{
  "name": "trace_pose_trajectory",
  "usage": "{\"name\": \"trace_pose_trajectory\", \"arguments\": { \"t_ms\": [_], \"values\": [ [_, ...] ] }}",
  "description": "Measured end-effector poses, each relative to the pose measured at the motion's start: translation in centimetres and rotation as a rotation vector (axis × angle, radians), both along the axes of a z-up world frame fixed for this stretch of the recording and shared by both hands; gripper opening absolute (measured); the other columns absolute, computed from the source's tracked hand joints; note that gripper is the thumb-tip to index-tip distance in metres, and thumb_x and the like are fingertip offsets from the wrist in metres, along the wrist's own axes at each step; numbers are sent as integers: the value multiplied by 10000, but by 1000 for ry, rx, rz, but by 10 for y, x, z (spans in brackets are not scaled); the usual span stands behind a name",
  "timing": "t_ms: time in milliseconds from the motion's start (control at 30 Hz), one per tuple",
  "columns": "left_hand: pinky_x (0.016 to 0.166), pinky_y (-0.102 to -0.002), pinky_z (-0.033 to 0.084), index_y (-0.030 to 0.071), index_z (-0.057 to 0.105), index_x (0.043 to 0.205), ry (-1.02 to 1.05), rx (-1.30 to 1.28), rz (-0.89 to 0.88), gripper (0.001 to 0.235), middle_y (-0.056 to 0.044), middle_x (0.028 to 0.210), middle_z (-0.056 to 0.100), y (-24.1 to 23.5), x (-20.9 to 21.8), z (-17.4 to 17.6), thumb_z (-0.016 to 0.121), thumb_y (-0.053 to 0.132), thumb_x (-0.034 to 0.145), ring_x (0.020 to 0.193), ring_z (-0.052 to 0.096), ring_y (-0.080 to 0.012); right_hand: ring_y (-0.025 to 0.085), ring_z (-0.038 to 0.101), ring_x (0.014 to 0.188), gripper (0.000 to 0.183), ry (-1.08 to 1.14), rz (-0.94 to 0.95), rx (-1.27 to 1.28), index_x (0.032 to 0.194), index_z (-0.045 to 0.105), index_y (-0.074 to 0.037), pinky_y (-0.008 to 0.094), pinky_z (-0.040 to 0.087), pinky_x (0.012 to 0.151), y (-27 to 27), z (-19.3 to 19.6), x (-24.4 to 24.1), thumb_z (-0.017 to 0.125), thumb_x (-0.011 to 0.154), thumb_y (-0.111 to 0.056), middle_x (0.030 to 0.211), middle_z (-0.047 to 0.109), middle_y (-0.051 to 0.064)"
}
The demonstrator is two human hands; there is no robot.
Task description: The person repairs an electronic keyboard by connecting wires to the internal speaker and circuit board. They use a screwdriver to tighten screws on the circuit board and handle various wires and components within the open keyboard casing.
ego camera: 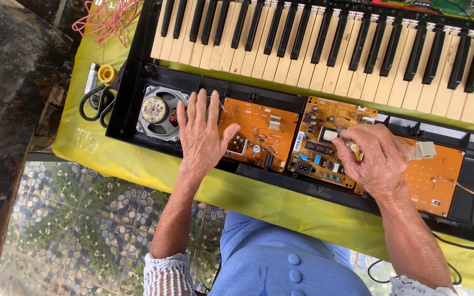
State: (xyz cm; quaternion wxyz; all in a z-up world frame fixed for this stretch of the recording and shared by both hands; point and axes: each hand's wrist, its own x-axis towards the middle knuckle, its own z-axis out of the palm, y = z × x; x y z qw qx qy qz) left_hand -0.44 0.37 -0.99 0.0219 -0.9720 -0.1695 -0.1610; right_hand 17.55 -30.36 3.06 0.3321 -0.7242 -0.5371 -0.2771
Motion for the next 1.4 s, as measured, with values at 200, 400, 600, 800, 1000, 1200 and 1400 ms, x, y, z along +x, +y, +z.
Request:
{"name": "trace_pose_trajectory", "arguments": {
  "t_ms": [200,400,600,800,1000,1200,1400],
  "values": [
    [1180,-632,301,-46,465,1482,-13,-85,-14,889,-327,1489,448,-21,-12,-5,411,697,997,1397,453,-461,261,672,720,155,21,-14,-27,1034,706,-18,339,475,598,-2,-1,0,811,1015,-129,971,720,146],
    [1196,-620,233,-44,435,1518,4,-214,7,956,-388,1445,476,-23,-15,-9,556,707,939,1407,431,-518,267,669,655,110,40,-47,-12,995,737,-62,366,583,620,3,-4,-4,813,951,-128,906,687,99],
    [1211,-592,229,-53,464,1490,-16,-228,2,888,-399,1471,443,-22,-15,-10,576,651,961,1431,397,-519,265,665,666,90,68,-26,10,1001,746,-59,359,576,619,3,-3,-3,806,958,-109,913,687,101],
    [1223,-577,209,-66,567,1397,-147,-200,-48,722,-391,1552,348,-28,-13,4,597,540,1006,1483,315,-510,277,666,668,86,55,-17,23,996,750,-45,366,575,614,4,-2,-3,809,959,-96,914,694,115],
    [1236,-597,153,-37,638,1342,-314,-215,-89,525,-350,1605,291,-32,-16,12,619,384,1029,1522,241,-498,272,666,673,89,47,-13,23,1001,751,-44,364,577,628,2,-3,-3,808,967,-102,909,693,110],
    [1256,-607,205,74,603,1277,-535,-83,150,260,-149,1411,598,16,-46,0,535,225,1075,1348,556,-313,259,702,755,169,12,2,-54,1030,713,-18,323,489,606,-3,-4,-1,845,994,-116,979,727,145],
    [1134,-757,246,110,683,1055,-420,-24,216,98,-82,1333,623,37,-72,20,674,181,988,1248,517,-357,257,681,733,160,32,-4,-48,1028,709,-20,322,466,602,-3,-2,-2,841,1001,-106,964,720,142]
  ]
}}
